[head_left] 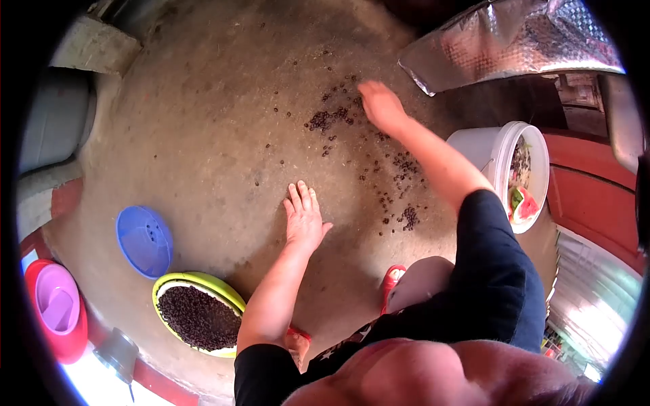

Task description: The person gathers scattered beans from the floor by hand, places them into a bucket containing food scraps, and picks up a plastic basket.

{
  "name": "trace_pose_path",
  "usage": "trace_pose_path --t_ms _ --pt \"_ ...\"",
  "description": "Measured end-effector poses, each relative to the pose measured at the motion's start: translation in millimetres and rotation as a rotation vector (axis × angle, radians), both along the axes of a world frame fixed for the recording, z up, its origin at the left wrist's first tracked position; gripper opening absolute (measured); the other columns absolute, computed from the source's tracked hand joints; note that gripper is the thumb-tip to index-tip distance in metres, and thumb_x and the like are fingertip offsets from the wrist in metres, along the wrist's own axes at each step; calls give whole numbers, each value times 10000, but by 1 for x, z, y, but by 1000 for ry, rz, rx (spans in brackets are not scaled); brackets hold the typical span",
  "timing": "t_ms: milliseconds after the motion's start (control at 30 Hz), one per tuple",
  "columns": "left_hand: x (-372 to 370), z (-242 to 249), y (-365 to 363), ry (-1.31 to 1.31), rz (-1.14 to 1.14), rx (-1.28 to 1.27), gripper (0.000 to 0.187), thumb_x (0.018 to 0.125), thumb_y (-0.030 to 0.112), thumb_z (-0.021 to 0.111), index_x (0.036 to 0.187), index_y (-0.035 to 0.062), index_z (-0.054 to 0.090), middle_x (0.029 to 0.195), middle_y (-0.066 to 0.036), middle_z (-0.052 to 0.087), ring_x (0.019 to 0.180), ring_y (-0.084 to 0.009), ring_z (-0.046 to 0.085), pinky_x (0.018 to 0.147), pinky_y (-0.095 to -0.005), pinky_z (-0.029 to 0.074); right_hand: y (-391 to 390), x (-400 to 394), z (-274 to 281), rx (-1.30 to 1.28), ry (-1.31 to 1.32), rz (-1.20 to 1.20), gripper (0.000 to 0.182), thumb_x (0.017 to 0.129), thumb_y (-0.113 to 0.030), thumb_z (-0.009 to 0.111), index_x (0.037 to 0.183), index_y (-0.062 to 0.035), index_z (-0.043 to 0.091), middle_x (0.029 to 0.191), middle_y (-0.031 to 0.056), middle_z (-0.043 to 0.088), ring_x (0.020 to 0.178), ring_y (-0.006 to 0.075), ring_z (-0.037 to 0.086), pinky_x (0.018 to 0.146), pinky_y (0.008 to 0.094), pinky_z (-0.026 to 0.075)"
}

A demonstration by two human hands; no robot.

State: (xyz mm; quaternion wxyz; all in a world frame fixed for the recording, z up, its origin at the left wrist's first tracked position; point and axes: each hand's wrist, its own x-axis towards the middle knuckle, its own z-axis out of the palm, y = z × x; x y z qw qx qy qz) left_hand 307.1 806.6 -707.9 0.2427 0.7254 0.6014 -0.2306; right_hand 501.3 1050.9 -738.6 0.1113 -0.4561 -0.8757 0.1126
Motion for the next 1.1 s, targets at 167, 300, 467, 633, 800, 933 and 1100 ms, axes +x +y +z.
trace_pose_path --t_ms 167,300,467,633,800,933,1100 --pt "0 0 3 48 -30 -21 950 787 555 604 1427 -31 218 1494 -255 111 1377 -422 121 1077 -497 225 92 -80 -20 81 -135 54 377 832 -44 463 1207 -67 494 1233 132 480 1194 301 436 953 402 400" --pt "2 -1 5 32 -27 -26 962 780 569 603 1427 -28 218 1499 -240 103 1379 -416 117 1070 -491 235 83 -66 -32 63 -165 133 338 859 -70 430 1191 -37 486 1248 142 472 1190 321 436 950 410 406" --pt "1 3 5 51 -30 4 973 764 593 604 1422 -27 243 1487 -247 160 1367 -413 160 1049 -502 248 -17 6 -5 -8 -234 309 369 797 -46 473 1162 -5 511 1274 192 464 1151 346 478 916 404 453" --pt "3 0 3 92 -68 31 971 766 610 587 1420 -25 253 1480 -253 178 1360 -423 172 1052 -501 250 14 -14 11 26 -27 306 372 808 -100 542 1177 -62 523 1172 176 544 1058 365 537 876 453 466" --pt "4 -7 1 125 -101 41 939 792 602 557 1413 -35 257 1480 -262 160 1362 -428 167 1048 -505 263 112 -105 -19 54 12 174 472 780 -228 655 1194 -58 503 1290 222 470 1192 344 467 965 460 403" --pt "2 -12 -1 159 -135 49 923 809 623 507 1422 -19 252 1483 -260 138 1360 -431 167 1045 -505 265 91 -141 -51 194 -88 172 324 845 -207 580 1147 -100 531 1184 107 524 1127 311 494 906 425 444" --pt "1 -7 2 44 -54 13 951 780 582 587 1414 -42 253 1476 -275 147 1352 -456 158 1044 -534 243 10 -62 -36 127 15 428 376 838 -137 566 1187 -15 500 1272 155 481 1196 329 451 994 407 392"
